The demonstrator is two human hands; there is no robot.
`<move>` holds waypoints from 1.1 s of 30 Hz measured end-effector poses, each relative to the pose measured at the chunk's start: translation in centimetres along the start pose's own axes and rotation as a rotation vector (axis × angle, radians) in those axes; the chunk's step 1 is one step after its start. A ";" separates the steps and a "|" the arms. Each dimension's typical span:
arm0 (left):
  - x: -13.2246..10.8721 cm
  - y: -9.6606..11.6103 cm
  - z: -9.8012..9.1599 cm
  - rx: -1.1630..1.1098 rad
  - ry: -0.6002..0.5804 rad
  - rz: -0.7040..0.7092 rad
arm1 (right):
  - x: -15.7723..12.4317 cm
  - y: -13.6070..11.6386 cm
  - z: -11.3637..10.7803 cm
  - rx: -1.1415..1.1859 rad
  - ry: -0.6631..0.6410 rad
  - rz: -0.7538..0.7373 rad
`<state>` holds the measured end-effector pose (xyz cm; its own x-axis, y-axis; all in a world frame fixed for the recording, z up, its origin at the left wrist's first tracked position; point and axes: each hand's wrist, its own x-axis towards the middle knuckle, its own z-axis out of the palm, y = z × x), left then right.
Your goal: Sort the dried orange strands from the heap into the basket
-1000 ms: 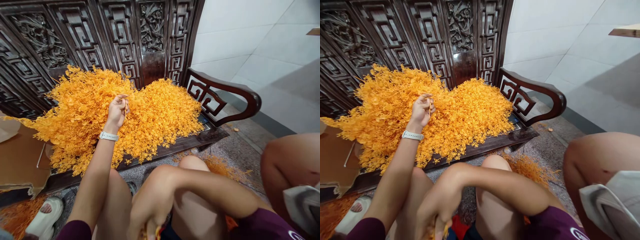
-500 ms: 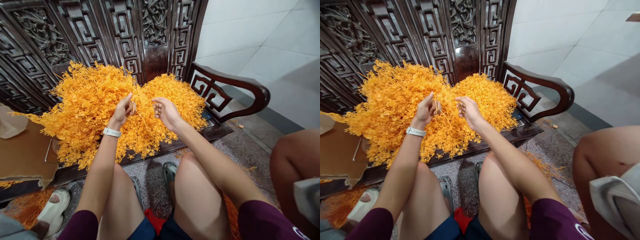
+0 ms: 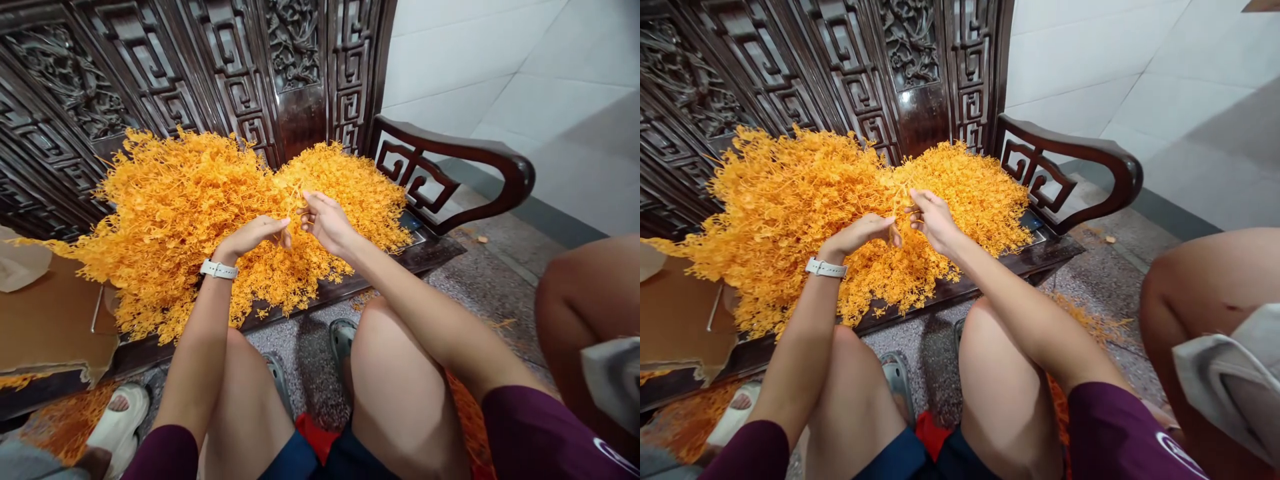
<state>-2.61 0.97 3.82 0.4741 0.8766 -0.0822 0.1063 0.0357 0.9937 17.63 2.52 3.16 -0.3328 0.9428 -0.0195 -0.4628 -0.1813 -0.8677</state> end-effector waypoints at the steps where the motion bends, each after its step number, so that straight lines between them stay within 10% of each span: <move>1: 0.2 -0.2 0.0 0.013 0.064 0.037 | 0.0 -0.1 -0.1 -0.018 0.003 -0.016; 6: 1.7 -1.1 0.6 -0.015 0.399 0.284 | -0.1 0.1 0.4 -0.166 -0.007 -0.087; 23: 4.0 -1.2 2.6 -0.272 0.757 0.454 | -1.7 -0.6 2.0 -0.619 -0.114 -0.385; 28: 5.0 -1.8 0.8 -0.499 0.972 0.343 | -7.6 0.1 5.9 -0.728 -0.941 -0.239; 33: 3.7 -2.4 -1.0 -0.678 0.863 0.238 | -8.1 -0.8 6.1 -0.685 -1.585 0.139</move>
<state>-1.93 4.63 1.16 -0.3731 0.9255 -0.0661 -0.5287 -0.1535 0.8348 15.73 -6.69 7.03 -0.9496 -0.3133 -0.0033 -0.0981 0.3072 -0.9466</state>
